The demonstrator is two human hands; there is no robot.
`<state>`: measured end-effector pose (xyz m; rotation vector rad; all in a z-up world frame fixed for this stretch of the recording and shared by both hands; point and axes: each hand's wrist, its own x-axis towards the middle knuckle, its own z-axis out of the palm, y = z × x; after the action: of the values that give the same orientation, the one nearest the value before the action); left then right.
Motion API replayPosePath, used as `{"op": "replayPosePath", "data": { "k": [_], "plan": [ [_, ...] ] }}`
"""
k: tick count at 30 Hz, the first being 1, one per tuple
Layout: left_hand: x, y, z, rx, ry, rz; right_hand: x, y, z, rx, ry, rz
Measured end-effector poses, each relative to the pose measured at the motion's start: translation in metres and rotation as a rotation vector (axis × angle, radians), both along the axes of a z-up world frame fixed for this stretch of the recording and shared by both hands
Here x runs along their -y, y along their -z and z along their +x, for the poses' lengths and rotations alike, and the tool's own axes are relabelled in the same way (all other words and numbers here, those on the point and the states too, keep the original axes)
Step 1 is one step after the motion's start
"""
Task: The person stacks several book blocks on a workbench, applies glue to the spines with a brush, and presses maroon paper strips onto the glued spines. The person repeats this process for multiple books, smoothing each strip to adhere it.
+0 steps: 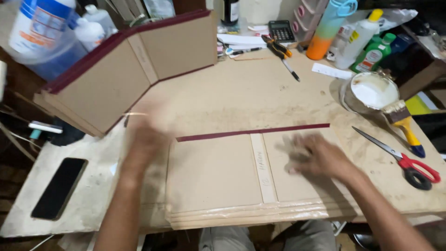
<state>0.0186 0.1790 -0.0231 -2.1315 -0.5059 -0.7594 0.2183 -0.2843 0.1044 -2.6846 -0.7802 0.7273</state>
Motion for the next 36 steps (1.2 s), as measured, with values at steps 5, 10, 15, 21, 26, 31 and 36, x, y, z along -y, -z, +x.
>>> {"op": "replayPosePath", "data": {
  "k": [5,10,15,21,26,31,36],
  "plan": [
    [0.123,-0.094,0.042,-0.706,0.175,-1.457,-0.034,0.019,0.073,0.037,-0.141,-0.202],
    [0.114,-0.104,0.056,-0.641,0.223,-1.343,-0.051,-0.007,0.07,0.115,-0.154,-0.227],
    [0.132,-0.165,0.026,-0.468,0.247,-1.184,-0.024,-0.06,0.034,0.335,-0.089,0.041],
    [0.211,-0.21,-0.06,-0.755,-0.146,-1.123,0.077,-0.041,-0.046,0.912,-0.28,0.537],
    [0.274,-0.122,-0.148,-0.204,0.554,-0.753,0.296,0.141,0.023,0.211,-0.329,0.209],
    [0.248,-0.243,-0.066,-1.02,-0.329,-1.183,0.117,-0.034,-0.056,0.782,-0.053,0.358],
    [0.228,-0.179,-0.024,-0.215,0.073,-0.456,0.082,-0.062,-0.006,1.141,-0.117,0.658]
  ]
}}
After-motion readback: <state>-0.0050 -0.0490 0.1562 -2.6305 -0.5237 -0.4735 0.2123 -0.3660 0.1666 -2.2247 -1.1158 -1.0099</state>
